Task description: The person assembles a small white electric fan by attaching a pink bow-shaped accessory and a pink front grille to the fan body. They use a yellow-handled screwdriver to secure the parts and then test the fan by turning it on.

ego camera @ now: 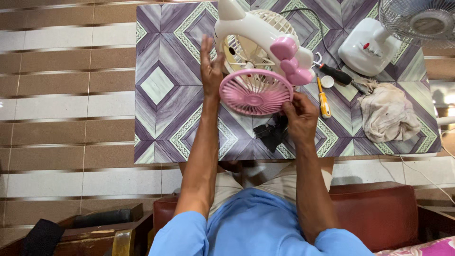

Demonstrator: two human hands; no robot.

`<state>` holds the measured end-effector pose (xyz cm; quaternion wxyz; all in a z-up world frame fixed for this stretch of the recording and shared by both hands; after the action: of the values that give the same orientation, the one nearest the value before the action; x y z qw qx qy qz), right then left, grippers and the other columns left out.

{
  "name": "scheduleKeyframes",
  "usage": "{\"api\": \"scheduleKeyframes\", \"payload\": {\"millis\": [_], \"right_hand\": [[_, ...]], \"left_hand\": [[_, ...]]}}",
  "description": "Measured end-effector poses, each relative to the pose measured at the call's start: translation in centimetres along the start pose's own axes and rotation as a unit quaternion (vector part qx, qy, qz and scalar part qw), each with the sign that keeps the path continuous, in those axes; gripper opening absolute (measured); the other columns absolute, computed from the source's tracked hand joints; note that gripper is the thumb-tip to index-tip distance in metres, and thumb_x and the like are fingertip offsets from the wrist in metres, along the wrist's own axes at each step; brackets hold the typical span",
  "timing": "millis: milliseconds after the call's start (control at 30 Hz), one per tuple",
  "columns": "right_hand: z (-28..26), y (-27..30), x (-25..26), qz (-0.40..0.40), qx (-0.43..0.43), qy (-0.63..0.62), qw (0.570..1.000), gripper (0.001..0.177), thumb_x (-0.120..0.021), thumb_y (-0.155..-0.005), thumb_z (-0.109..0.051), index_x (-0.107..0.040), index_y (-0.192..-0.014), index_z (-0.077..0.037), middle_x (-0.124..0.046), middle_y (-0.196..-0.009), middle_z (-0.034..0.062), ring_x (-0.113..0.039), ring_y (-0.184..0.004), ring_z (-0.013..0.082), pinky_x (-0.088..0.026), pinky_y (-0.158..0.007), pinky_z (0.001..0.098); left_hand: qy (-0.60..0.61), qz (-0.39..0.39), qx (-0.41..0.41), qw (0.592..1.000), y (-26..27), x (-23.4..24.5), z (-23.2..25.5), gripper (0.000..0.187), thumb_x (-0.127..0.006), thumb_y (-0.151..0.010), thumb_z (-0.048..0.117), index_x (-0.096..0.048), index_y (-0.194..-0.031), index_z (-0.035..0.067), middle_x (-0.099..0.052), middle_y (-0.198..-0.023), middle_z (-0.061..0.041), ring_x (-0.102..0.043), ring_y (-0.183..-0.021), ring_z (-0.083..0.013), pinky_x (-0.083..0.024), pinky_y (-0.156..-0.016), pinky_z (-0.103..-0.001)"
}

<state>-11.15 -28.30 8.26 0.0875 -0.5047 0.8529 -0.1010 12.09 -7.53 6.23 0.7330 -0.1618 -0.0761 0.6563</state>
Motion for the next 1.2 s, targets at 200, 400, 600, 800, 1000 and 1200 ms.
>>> {"api": "scheduleKeyframes", "payload": {"millis": [200,400,600,800,1000,1200], "right_hand": [[-0.6,-0.9,1.4,0.084,0.037,0.073,0.993,0.017,-0.069,-0.106,-0.005,-0.065,-0.120,0.004,-0.069,-0.096,0.0040,-0.064,-0.082,0.0099,-0.054,-0.075,0.0256],[-0.4,-1.7,2.3,0.099,0.049,0.016,0.994,0.021,-0.068,-0.106,-0.008,-0.064,-0.123,0.005,-0.069,-0.098,0.0037,-0.064,-0.083,0.0100,-0.053,-0.077,0.0259],[-0.5,-1.9,2.7,0.079,0.066,0.024,0.994,0.021,-0.069,-0.108,-0.010,-0.064,-0.123,0.004,-0.068,-0.097,0.0034,-0.062,-0.084,0.0102,-0.052,-0.078,0.0261],[-0.4,-2.4,2.5,0.074,0.061,0.009,0.995,0.022,-0.069,-0.107,-0.009,-0.064,-0.125,0.004,-0.069,-0.100,0.0035,-0.063,-0.086,0.0102,-0.054,-0.079,0.0264],[-0.3,-2.5,1.3,0.107,0.048,0.015,0.993,0.023,-0.068,-0.107,-0.008,-0.064,-0.126,0.004,-0.070,-0.102,0.0033,-0.065,-0.087,0.0096,-0.054,-0.078,0.0251],[-0.6,-2.0,0.3,0.105,0.069,0.011,0.992,0.026,-0.069,-0.106,-0.007,-0.064,-0.129,0.005,-0.068,-0.105,0.0024,-0.060,-0.087,0.0080,-0.052,-0.078,0.0238]], "left_hand": [[-0.085,-0.047,0.063,0.993,1.3,0.3,-1.4,0.075,-0.080,-0.088,0.032,-0.046,-0.153,0.017,-0.067,-0.134,-0.012,-0.069,-0.120,-0.0274,-0.054,-0.102,-0.053],[-0.069,-0.043,0.017,0.997,4.8,0.3,1.3,0.070,-0.085,-0.087,0.029,-0.052,-0.146,0.012,-0.063,-0.134,-0.011,-0.066,-0.119,-0.0244,-0.054,-0.106,-0.049],[-0.026,-0.059,0.027,0.998,5.1,0.7,1.7,0.067,-0.079,-0.090,0.020,-0.049,-0.148,0.005,-0.062,-0.139,-0.015,-0.061,-0.130,-0.0270,-0.050,-0.113,-0.045],[0.114,-0.083,0.030,0.990,5.3,0.4,2.3,0.082,-0.071,-0.099,0.049,-0.039,-0.161,0.007,-0.060,-0.150,-0.019,-0.059,-0.142,-0.0294,-0.047,-0.124,-0.046],[-0.035,-0.092,0.004,0.995,5.8,-0.1,3.8,0.112,-0.080,-0.082,0.066,-0.025,-0.164,0.012,-0.049,-0.157,-0.020,-0.057,-0.141,-0.0341,-0.045,-0.119,-0.050],[-0.066,-0.093,0.017,0.993,6.0,-0.5,3.8,0.112,-0.076,-0.083,0.070,-0.023,-0.164,0.014,-0.048,-0.158,-0.019,-0.060,-0.138,-0.0330,-0.046,-0.116,-0.050]]}}
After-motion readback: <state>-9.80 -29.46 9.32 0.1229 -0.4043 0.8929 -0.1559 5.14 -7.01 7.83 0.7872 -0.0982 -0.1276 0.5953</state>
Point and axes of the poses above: each hand's wrist, its own y-axis away from the middle knuckle, its own x-axis out of the back of the hand, z = x × y, the point moved 9 cm from there along -y, towards the middle knuckle
